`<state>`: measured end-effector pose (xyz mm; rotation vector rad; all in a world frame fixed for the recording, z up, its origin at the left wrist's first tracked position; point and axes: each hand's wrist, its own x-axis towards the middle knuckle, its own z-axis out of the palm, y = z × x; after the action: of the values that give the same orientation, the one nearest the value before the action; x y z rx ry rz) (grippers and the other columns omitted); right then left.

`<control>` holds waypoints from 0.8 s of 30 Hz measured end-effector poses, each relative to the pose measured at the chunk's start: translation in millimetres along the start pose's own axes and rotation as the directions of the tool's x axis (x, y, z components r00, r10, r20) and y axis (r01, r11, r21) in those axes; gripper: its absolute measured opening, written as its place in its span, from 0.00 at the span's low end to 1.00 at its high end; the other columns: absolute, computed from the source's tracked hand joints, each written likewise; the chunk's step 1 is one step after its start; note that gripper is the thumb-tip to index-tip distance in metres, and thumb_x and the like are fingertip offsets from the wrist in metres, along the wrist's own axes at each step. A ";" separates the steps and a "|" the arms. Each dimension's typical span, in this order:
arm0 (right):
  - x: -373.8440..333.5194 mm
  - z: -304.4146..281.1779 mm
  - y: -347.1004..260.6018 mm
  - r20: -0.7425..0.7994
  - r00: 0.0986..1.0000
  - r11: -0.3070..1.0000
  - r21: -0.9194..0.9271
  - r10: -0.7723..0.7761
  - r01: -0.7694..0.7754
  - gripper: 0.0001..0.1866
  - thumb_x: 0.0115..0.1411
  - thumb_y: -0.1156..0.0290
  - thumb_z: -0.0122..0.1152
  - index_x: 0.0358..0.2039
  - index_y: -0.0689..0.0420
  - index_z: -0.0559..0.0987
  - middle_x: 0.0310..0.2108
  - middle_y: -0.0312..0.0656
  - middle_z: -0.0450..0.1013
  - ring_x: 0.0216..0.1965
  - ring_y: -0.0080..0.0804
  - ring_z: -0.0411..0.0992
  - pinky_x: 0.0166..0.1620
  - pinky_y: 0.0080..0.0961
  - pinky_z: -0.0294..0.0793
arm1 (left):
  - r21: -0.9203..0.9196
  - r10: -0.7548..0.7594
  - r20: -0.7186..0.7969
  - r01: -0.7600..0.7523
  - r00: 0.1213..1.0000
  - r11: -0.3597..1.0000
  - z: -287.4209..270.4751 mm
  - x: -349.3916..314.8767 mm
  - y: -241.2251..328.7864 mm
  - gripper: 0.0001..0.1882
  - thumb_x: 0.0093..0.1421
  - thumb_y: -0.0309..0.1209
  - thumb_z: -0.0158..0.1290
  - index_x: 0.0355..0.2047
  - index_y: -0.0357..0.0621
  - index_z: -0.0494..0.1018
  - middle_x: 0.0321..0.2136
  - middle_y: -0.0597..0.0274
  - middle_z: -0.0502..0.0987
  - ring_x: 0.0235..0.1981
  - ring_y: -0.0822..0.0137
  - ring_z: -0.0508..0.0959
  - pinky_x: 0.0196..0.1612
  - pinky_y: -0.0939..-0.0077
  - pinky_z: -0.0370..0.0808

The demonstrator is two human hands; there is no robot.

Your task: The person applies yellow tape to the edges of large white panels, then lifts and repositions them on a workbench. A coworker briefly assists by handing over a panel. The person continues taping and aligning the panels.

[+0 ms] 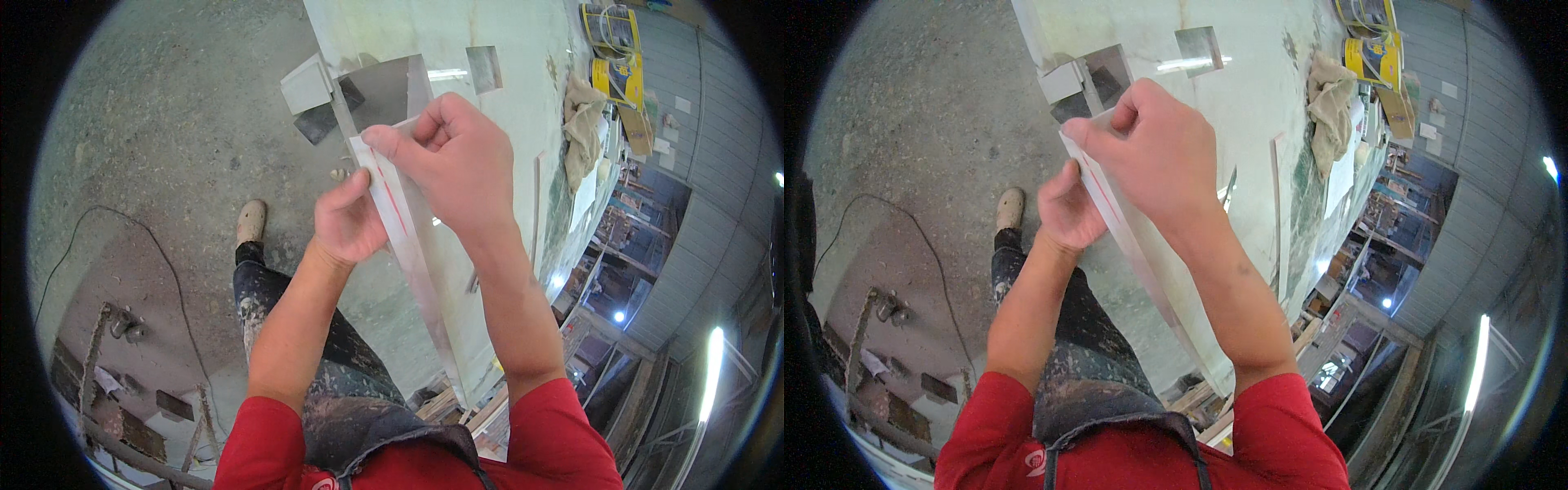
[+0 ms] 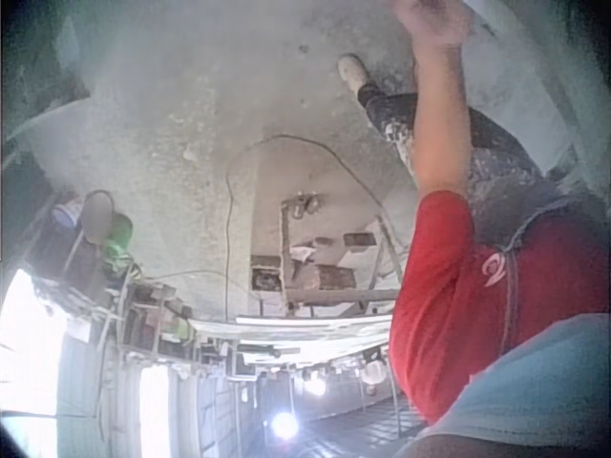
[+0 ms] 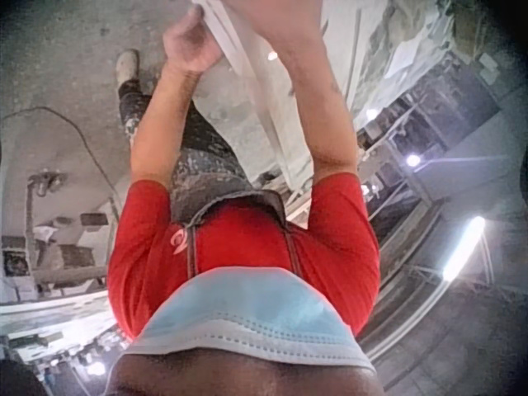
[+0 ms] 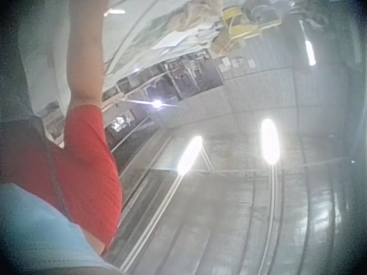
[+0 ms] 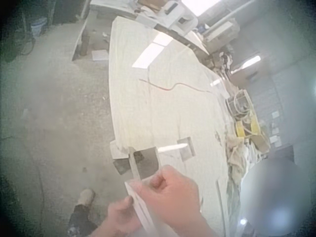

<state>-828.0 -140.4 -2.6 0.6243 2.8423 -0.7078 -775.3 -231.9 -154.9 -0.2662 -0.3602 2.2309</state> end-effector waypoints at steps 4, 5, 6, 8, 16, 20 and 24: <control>-27.1 -3.6 16.3 -0.001 1.000 0.995 -0.095 0.031 -0.031 0.27 0.47 0.55 0.81 0.20 0.56 0.69 0.16 0.31 0.65 0.19 0.17 0.61 0.23 0.20 0.62 | -0.017 0.005 -0.006 -0.005 1.000 1.000 -13.5 -0.9 -1.9 0.39 0.63 0.47 0.58 0.68 0.40 0.60 0.64 0.45 0.67 0.66 0.44 0.66 0.69 0.44 0.62; -38.3 -4.4 22.9 0.007 0.999 0.996 -0.079 0.052 -0.051 0.28 0.48 0.53 0.80 0.20 0.56 0.69 0.16 0.34 0.65 0.19 0.23 0.62 0.23 0.24 0.64 | 0.002 0.019 -0.026 -0.018 0.999 1.000 -12.1 -0.9 -1.7 0.39 0.63 0.47 0.58 0.68 0.39 0.60 0.65 0.44 0.66 0.66 0.44 0.66 0.69 0.43 0.62; -52.5 -5.7 30.4 0.014 0.997 0.995 -0.062 0.074 -0.073 0.28 0.48 0.51 0.79 0.21 0.56 0.68 0.16 0.36 0.66 0.19 0.28 0.64 0.24 0.28 0.66 | 0.021 0.031 -0.048 -0.030 0.998 0.999 -10.1 -1.4 -2.5 0.40 0.63 0.47 0.58 0.68 0.39 0.59 0.65 0.44 0.66 0.66 0.43 0.66 0.69 0.42 0.61; -76.3 -9.3 44.2 0.039 0.989 0.989 -0.050 0.143 -0.141 0.29 0.48 0.48 0.78 0.21 0.55 0.68 0.15 0.39 0.66 0.18 0.34 0.65 0.25 0.31 0.67 | 0.039 0.048 -0.051 -0.046 0.998 0.998 -5.4 0.2 -1.3 0.40 0.63 0.48 0.58 0.69 0.38 0.59 0.66 0.43 0.65 0.66 0.42 0.65 0.69 0.41 0.61; -202.0 -18.0 121.1 0.055 0.972 0.970 -0.106 0.227 -0.220 0.29 0.46 0.56 0.83 0.19 0.55 0.66 0.14 0.33 0.63 0.17 0.22 0.59 0.22 0.23 0.62 | -0.145 0.101 0.145 -0.080 0.984 0.986 -15.6 0.5 -2.8 0.30 0.70 0.44 0.50 0.65 0.37 0.63 0.63 0.48 0.70 0.64 0.47 0.69 0.68 0.44 0.63; -236.9 -19.7 149.6 0.014 0.985 0.982 -0.081 0.170 -0.168 0.28 0.47 0.54 0.82 0.19 0.54 0.67 0.14 0.35 0.64 0.16 0.28 0.61 0.22 0.26 0.64 | -0.056 0.144 0.114 -0.138 0.983 0.989 -15.6 -16.9 -20.1 0.33 0.73 0.50 0.42 0.64 0.32 0.63 0.62 0.45 0.70 0.64 0.48 0.70 0.67 0.46 0.64; -231.2 -17.9 154.8 0.029 0.994 0.988 -0.115 0.102 -0.098 0.29 0.49 0.47 0.78 0.19 0.54 0.68 0.14 0.37 0.66 0.16 0.36 0.66 0.23 0.32 0.66 | -0.114 0.109 0.072 -0.100 0.991 0.988 -21.7 -65.7 -87.6 0.40 0.73 0.56 0.38 0.65 0.27 0.59 0.64 0.42 0.67 0.65 0.48 0.68 0.68 0.48 0.63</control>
<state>-553.7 -90.6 3.5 0.7233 2.7729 -0.5313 -664.7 -226.2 -140.5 -0.2626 -0.5234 2.3328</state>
